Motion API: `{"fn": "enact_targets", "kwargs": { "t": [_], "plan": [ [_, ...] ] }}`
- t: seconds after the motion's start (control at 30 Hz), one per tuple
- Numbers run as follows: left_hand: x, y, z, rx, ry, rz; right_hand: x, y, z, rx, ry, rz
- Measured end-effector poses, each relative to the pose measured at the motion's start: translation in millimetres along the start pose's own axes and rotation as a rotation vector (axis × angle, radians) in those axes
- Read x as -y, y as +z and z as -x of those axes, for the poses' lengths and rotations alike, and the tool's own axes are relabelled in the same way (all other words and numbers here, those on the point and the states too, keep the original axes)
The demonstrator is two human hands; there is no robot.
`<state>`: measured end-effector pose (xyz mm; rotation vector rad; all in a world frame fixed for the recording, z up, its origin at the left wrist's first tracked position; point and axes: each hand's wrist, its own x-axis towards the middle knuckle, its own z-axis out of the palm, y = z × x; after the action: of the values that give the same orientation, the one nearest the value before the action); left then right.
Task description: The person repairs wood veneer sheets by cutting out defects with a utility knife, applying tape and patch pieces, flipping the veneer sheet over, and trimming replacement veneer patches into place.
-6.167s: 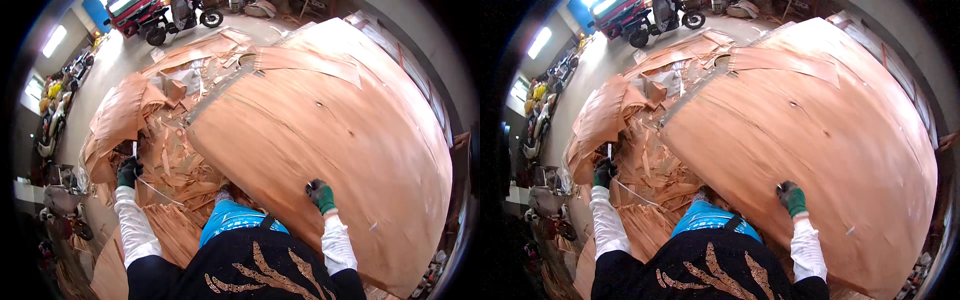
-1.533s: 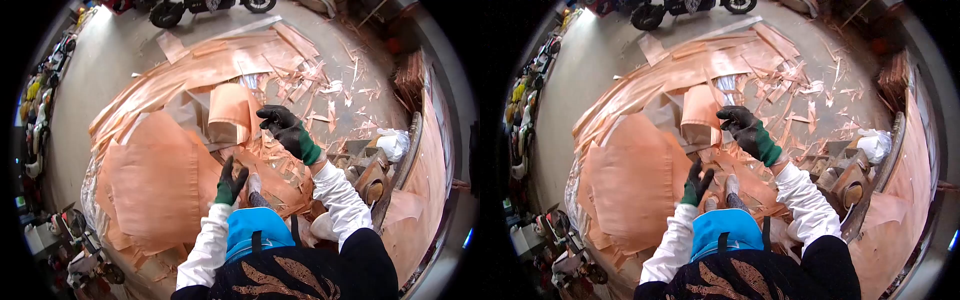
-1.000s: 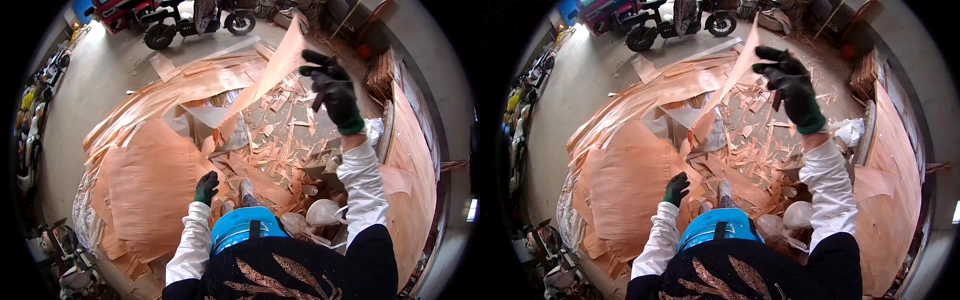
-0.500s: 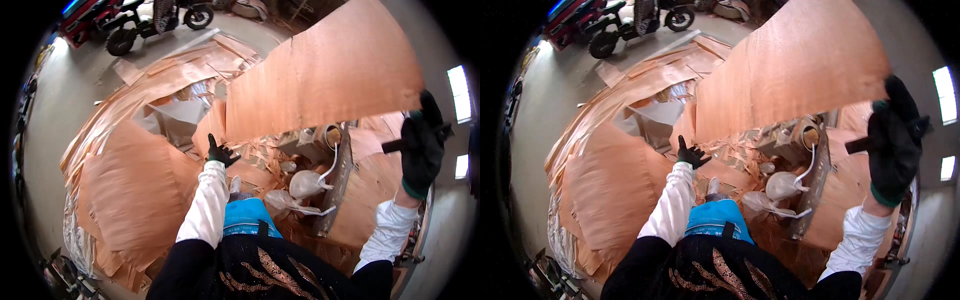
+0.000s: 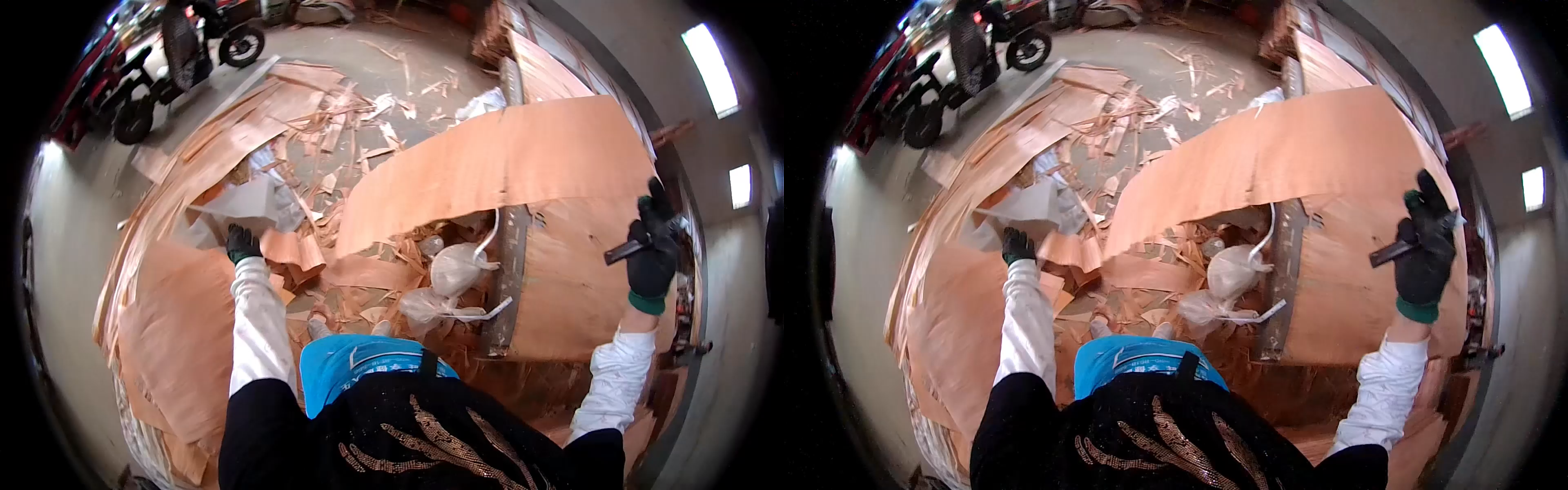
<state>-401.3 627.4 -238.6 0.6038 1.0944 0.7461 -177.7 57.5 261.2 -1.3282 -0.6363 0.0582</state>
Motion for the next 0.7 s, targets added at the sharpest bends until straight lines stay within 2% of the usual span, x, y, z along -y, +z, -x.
{"fn": "enact_targets", "kwargs": {
  "t": [0.03, 0.07, 0.1, 0.13, 0.17, 0.2, 0.23, 0.3, 0.33, 0.4, 0.43, 0.5, 0.53, 0.63, 0.7],
  "plan": [
    [3.5, 5.3, 21.5, 0.066, -0.062, 0.132, -5.8, -6.5, 3.4, -0.050, -0.001, 0.044],
    [22.3, 0.8, 29.3, 0.236, -0.115, 0.142, -10.3, -17.5, 5.1, -0.024, 0.025, 0.043],
    [58.3, -4.2, 24.9, 0.311, -0.032, -0.019, -13.4, -25.4, 6.6, 0.000, 0.053, 0.042],
    [70.6, 2.7, 61.1, 0.336, -0.057, -0.090, -16.5, -31.9, 6.9, -0.024, 0.038, 0.132],
    [91.7, -3.2, 66.1, 0.367, -0.205, 0.025, -19.6, -38.5, 7.1, -0.049, 0.025, 0.222],
    [92.9, 11.3, 109.3, 0.228, -0.314, 0.081, -22.8, -45.2, 7.4, -0.076, 0.014, 0.313],
    [99.9, 24.6, 143.7, 0.130, -0.389, 0.039, -24.0, -49.5, 7.4, -0.107, 0.044, 0.221],
    [164.5, -4.9, 136.7, 0.380, -0.630, 0.067, -17.6, -52.4, 9.7, -0.127, -0.009, 0.162],
    [169.9, 7.4, 155.8, 0.436, -0.787, 0.150, -7.7, -47.8, 13.0, -0.196, -0.023, 0.257],
    [181.3, 31.9, 193.7, 0.526, -1.117, 0.276, 13.4, -67.3, 25.0, -0.218, -0.081, 0.182],
    [158.8, 67.9, 241.0, 0.634, -0.866, -0.117, 22.9, -73.4, 33.1, -0.226, -0.112, 0.145],
    [137.7, 117.5, 278.3, 0.692, -0.887, -0.218, 48.4, -100.0, 62.8, -0.294, -0.131, 0.186],
    [140.7, 134.1, 282.6, 0.760, -0.878, -0.234, 59.6, -107.7, 83.9, -0.378, -0.157, 0.360],
    [155.8, 179.9, 298.3, 0.878, -0.971, -0.259, 87.9, -135.2, 150.8, -0.606, -0.125, 0.602],
    [184.3, 195.9, 302.0, 1.035, -1.038, -0.196, 97.4, -151.8, 201.9, -0.760, -0.081, 0.630]
  ]
}}
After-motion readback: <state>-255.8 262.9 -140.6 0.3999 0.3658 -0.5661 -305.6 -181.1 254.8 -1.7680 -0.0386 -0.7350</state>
